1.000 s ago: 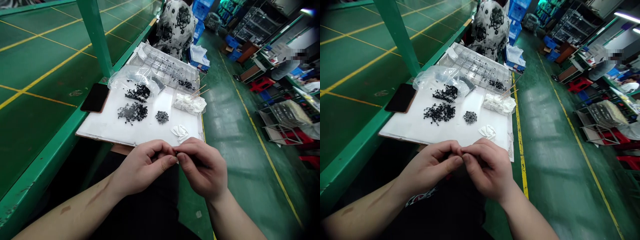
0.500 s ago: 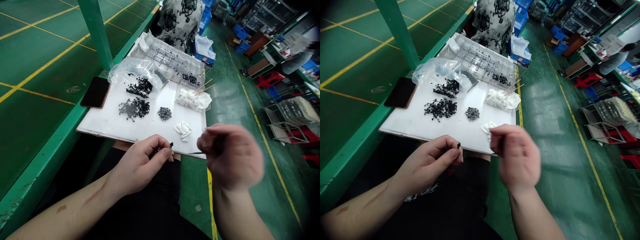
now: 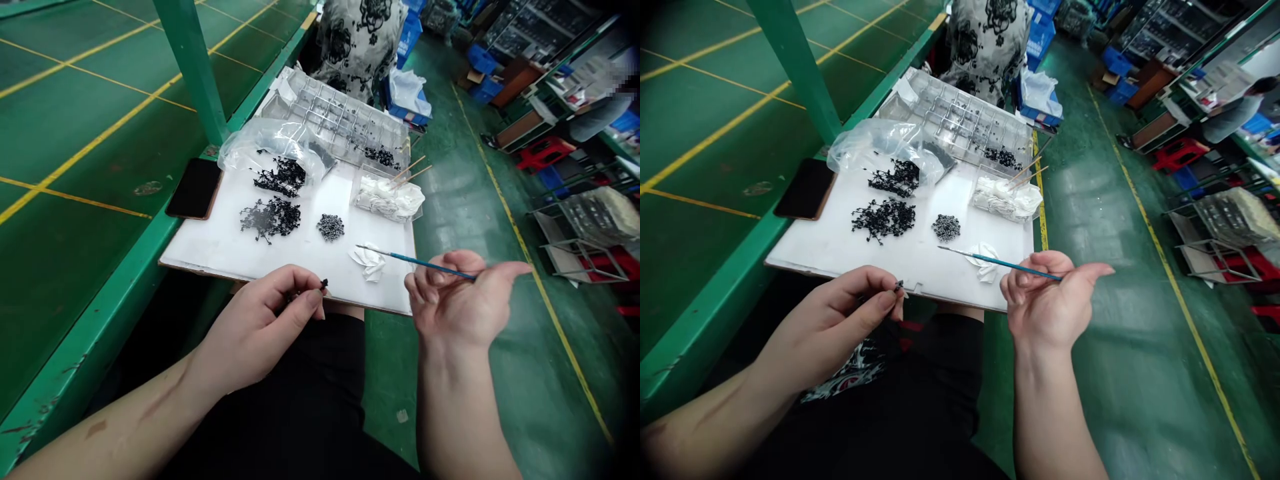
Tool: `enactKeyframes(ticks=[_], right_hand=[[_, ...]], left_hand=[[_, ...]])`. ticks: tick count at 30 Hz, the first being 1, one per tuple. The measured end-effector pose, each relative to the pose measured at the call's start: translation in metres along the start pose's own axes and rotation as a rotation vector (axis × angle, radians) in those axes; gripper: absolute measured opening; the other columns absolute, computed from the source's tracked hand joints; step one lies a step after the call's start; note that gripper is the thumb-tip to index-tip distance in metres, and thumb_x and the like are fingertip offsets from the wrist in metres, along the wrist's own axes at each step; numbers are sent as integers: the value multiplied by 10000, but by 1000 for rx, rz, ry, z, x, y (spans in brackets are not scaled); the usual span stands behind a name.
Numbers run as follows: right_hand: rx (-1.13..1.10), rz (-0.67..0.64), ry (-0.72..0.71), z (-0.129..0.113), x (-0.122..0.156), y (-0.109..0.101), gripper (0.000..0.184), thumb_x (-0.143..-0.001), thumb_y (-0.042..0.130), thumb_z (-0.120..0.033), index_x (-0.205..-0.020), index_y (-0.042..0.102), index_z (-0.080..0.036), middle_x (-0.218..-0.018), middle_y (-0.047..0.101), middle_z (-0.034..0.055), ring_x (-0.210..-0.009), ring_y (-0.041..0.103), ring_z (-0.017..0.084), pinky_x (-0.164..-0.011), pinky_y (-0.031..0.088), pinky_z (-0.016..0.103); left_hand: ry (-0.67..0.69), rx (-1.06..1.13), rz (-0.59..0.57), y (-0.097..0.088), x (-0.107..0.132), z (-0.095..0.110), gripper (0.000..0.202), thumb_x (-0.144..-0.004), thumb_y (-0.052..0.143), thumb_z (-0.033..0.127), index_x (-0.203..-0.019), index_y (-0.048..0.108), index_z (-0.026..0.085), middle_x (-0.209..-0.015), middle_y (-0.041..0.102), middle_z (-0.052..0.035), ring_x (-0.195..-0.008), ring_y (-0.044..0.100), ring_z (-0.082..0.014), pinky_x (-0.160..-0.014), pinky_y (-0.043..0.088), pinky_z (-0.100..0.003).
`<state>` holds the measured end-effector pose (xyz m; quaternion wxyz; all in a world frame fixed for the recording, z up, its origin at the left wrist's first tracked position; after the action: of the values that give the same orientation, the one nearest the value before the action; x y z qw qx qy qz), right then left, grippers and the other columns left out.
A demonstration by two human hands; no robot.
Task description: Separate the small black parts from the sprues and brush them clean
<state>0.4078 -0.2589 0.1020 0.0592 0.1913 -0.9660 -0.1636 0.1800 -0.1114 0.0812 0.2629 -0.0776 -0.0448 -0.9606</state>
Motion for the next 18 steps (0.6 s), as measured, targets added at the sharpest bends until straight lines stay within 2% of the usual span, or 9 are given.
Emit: enactKeyframes(ticks=[2, 4, 6, 8, 11, 15, 18], right_hand=[[-72, -81, 112, 8, 6, 7, 626, -915, 604, -792, -667, 640, -218, -497, 440, -55, -366, 375, 97, -372, 320, 237], [-144, -190, 189, 8, 14, 16, 500, -857, 802, -641, -677, 633, -206, -541, 451, -69, -403, 385, 73, -399, 344, 214], [-168, -275, 215, 3, 22, 22, 348, -828, 894, -458, -745, 673, -202, -611, 495, -69, -455, 417, 60, -441, 388, 205], [-144, -336, 189, -4, 30, 25, 219, -829, 904, -342, -838, 728, -212, -674, 528, -61, -502, 447, 57, -481, 418, 207], [-72, -378, 75, -14, 38, 23, 165, -861, 887, -354, -906, 772, -245, -695, 527, -55, -507, 440, 60, -482, 403, 223], [-29, -298, -134, -26, 44, 17, 205, -899, 847, -410, -877, 749, -231, -666, 486, -57, -497, 435, 76, -477, 387, 256], [-33, -254, -176, -27, 48, 16, 185, -924, 825, -372, -886, 738, -213, -676, 495, -51, -504, 449, 81, -477, 392, 266]], left_hand=[[-13, -3, -4, -1, -1, 0, 183, -1072, 602, 445, -1004, 665, 288, -872, 709, 69, -812, 616, -107, -766, 463, -245], [-11, 8, -12, -1, -3, 3, 198, -1079, 589, 438, -985, 658, 278, -854, 699, 70, -768, 582, -102, -717, 443, -240], [12, 26, -13, 0, -4, 8, 193, -1085, 582, 419, -979, 651, 273, -840, 694, 71, -762, 575, -99, -711, 436, -234], [36, 42, -16, 1, -3, 13, 177, -1087, 583, 396, -981, 645, 269, -832, 694, 71, -778, 586, -99, -732, 444, -230], [51, 60, -6, 1, -1, 18, 167, -1089, 576, 380, -983, 634, 264, -818, 692, 68, -773, 591, -104, -732, 455, -234], [71, 66, 1, 0, 1, 20, 181, -1085, 574, 394, -983, 632, 256, -798, 677, 56, -753, 588, -116, -713, 460, -250], [69, 52, -10, 0, 2, 20, 200, -1082, 571, 418, -984, 631, 254, -789, 672, 46, -744, 591, -130, -710, 468, -270]])
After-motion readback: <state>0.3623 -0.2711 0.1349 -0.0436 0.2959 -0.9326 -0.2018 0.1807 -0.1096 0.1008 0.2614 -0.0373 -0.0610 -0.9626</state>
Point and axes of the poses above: each hand's wrist, its own x-axis away from the middle knuckle, its own y-axis out of the palm, z = x × y, the point moved 7 cm from there along -x, towards the middle knuckle
